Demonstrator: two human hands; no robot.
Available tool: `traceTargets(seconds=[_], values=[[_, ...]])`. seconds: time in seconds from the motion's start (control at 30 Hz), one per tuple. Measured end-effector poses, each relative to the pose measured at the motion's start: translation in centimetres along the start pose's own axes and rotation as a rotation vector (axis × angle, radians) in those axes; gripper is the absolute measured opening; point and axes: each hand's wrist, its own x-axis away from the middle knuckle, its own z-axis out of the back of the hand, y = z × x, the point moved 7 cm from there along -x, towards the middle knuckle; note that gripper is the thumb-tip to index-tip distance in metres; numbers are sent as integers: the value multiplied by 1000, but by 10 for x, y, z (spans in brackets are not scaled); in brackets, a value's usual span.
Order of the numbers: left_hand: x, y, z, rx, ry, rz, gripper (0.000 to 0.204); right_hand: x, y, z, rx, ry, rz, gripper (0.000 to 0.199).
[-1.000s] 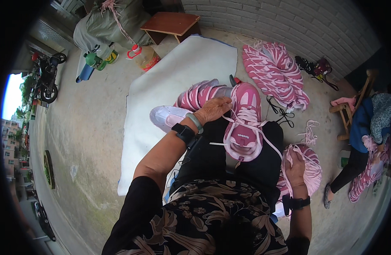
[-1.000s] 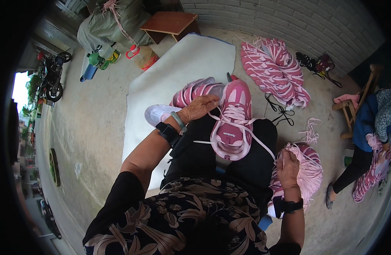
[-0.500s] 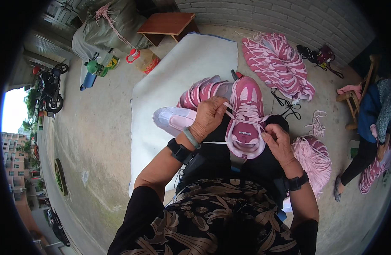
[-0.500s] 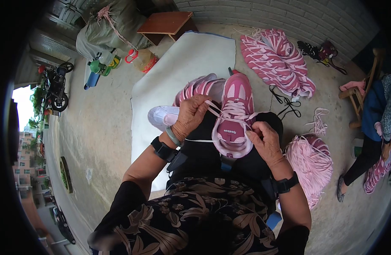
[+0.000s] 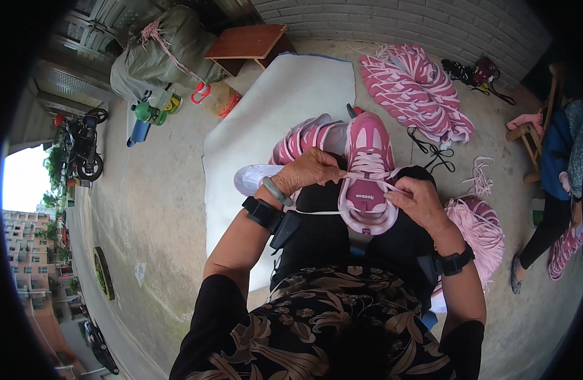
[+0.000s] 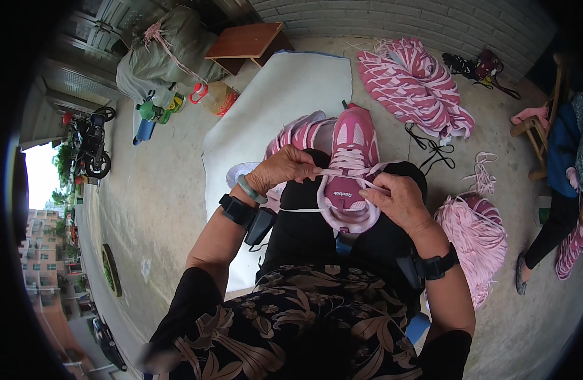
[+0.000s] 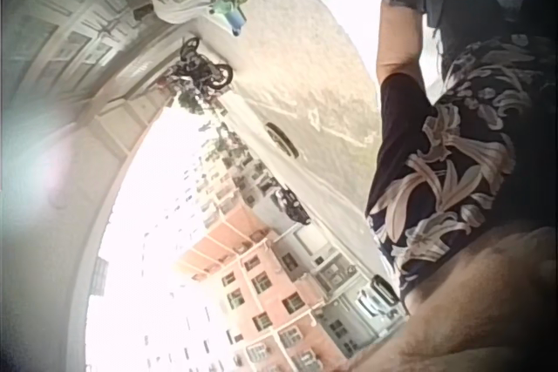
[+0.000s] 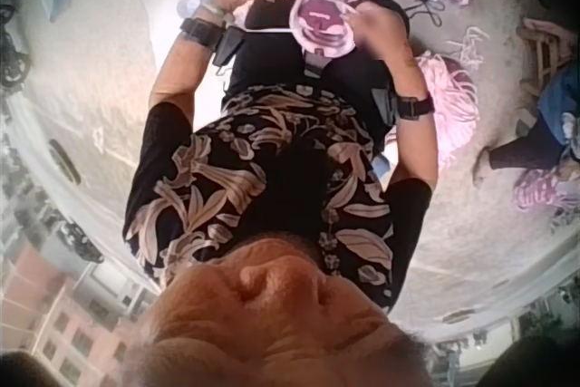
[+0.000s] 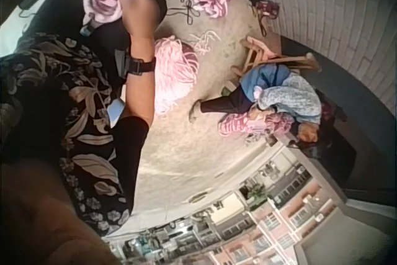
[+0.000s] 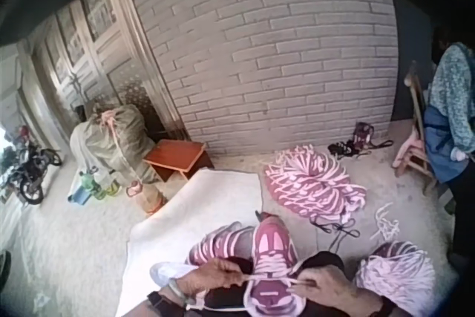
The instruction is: The person threads pink shoelaces through the eyelets of a pink Reebok sneaker held on their lap. They pull the laces tight and tie a knot to secure the shoe.
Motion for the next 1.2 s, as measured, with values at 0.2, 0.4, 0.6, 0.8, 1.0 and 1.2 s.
traceTargets(seconds=[0.2, 0.4, 0.6, 0.8, 1.0, 1.2], values=[[-5, 2, 16, 416, 108, -15, 40, -4, -18, -8, 102, 15, 149, 17], [-7, -26, 12, 632, 205, 59, 51, 12, -55, 0, 753, 250, 490, 9], [-6, -41, -13, 396, 163, 180, 53, 78, -57, 50, 887, 495, 617, 24], [-1, -23, -18, 259, 270, 72, 53, 137, 10, 73, 844, 398, 302, 20], [-10, 8, -27, -158, 504, -382, 22, 86, 12, 30, 188, 271, 138, 45], [-3, 53, -74, -795, 577, -521, 8, 18, -24, -13, 314, 305, 208, 57]])
